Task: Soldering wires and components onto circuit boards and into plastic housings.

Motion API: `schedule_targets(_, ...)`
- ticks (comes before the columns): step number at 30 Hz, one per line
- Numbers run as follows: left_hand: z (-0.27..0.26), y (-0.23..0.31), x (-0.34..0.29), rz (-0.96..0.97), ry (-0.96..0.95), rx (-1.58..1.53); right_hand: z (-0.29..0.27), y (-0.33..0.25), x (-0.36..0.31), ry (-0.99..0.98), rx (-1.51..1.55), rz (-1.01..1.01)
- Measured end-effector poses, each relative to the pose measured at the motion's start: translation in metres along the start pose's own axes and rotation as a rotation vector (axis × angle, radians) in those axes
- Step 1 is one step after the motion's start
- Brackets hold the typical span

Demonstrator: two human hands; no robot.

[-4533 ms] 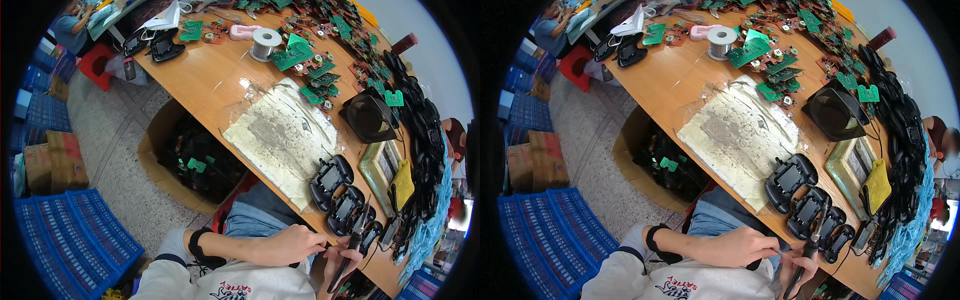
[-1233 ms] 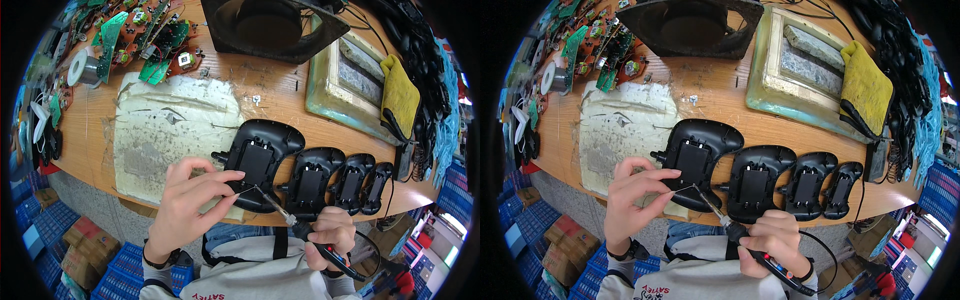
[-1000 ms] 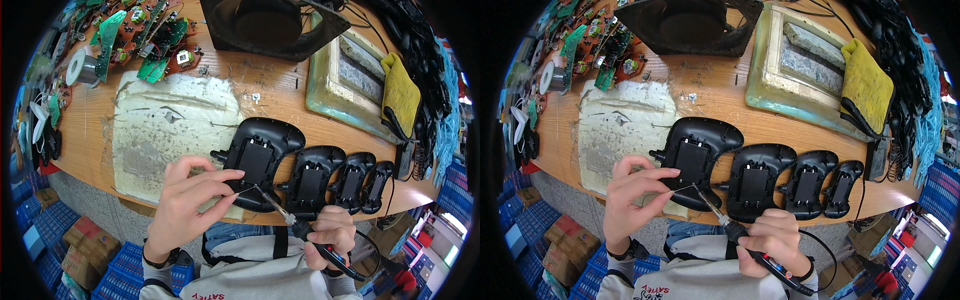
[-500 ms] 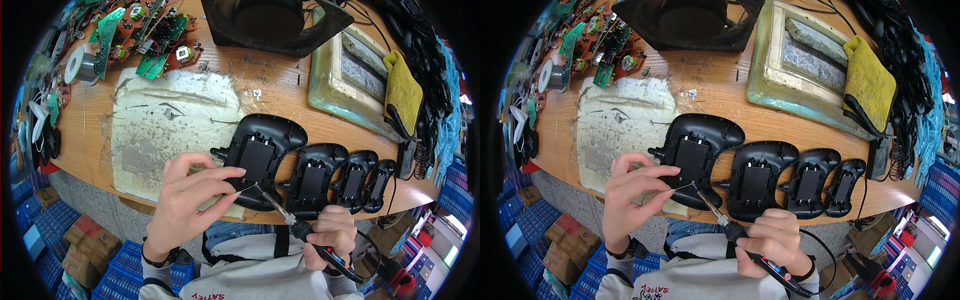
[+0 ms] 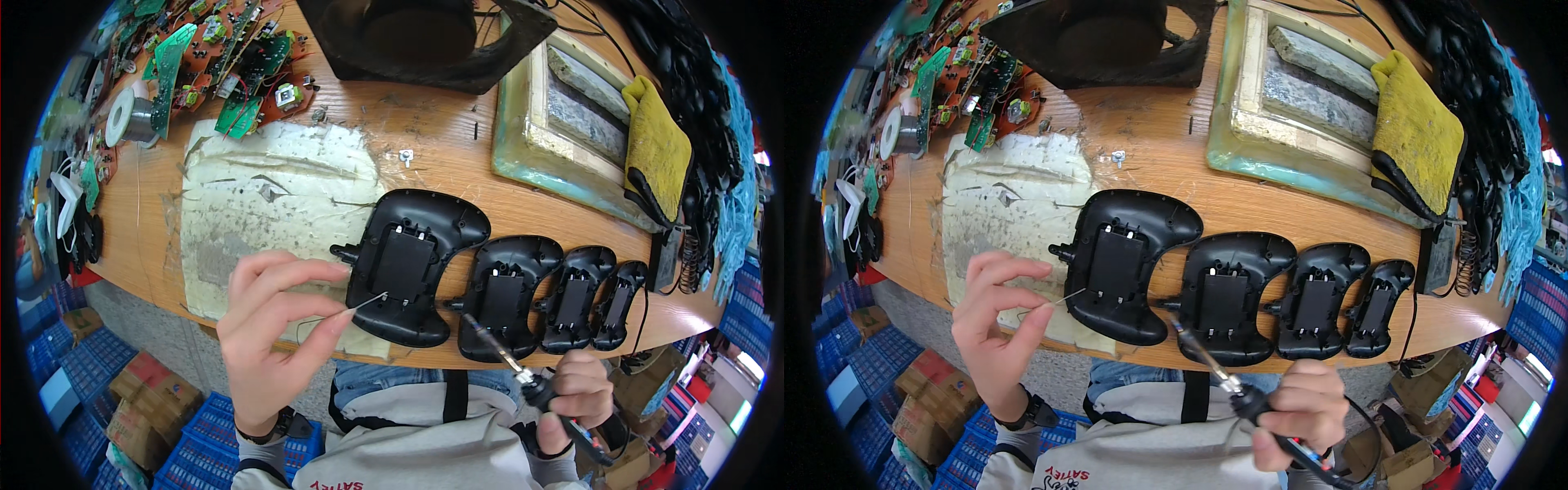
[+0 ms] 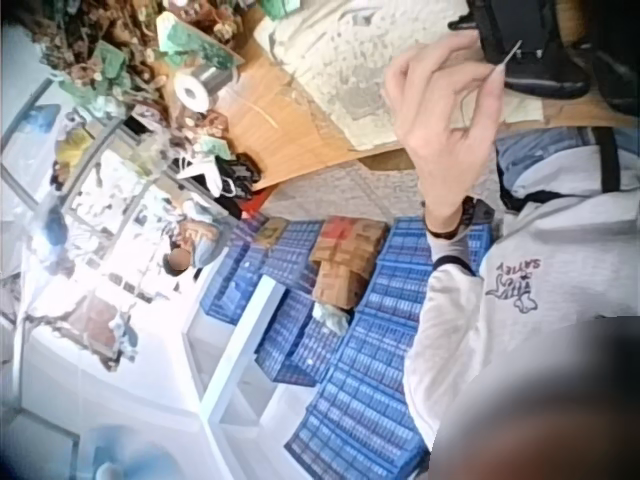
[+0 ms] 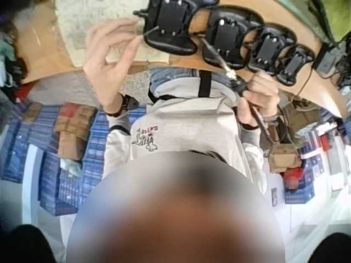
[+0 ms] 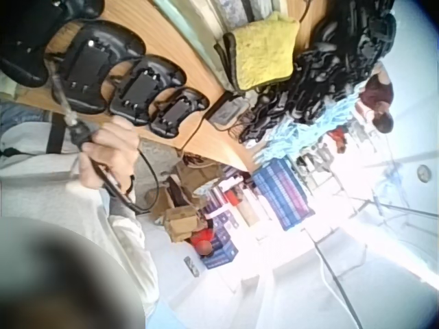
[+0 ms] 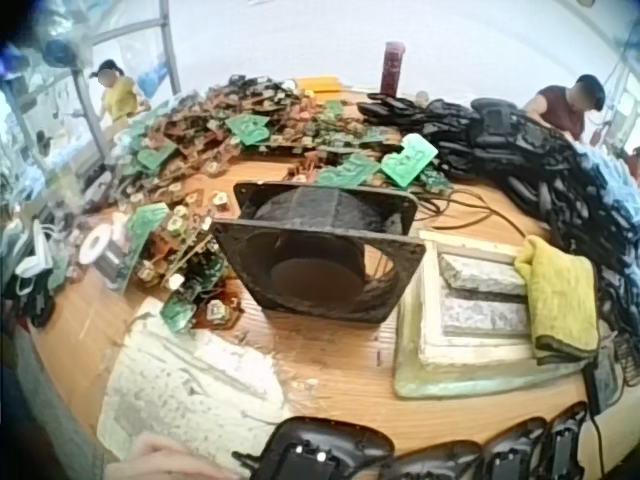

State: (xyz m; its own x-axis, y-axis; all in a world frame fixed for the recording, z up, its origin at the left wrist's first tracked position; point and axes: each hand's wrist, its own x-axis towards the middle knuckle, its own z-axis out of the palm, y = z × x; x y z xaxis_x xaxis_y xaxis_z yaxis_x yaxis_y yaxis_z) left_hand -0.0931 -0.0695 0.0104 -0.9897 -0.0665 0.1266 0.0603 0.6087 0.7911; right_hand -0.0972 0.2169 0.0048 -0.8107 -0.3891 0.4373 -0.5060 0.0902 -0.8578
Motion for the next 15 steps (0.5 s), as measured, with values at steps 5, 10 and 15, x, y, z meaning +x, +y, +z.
schedule_targets(5,0.031,0.027,0.018,0.052,-0.101,0.014,-0.004,0.001,-0.003,0.342,-0.132,0.057)
schedule_targets(10,0.059,0.035,0.029,0.068,-0.188,0.060,-0.009,0.007,0.004,0.332,-0.095,0.126)
schedule_targets(15,0.066,0.038,0.033,0.092,-0.210,0.116,-0.013,0.009,0.009,0.233,-0.091,0.176)
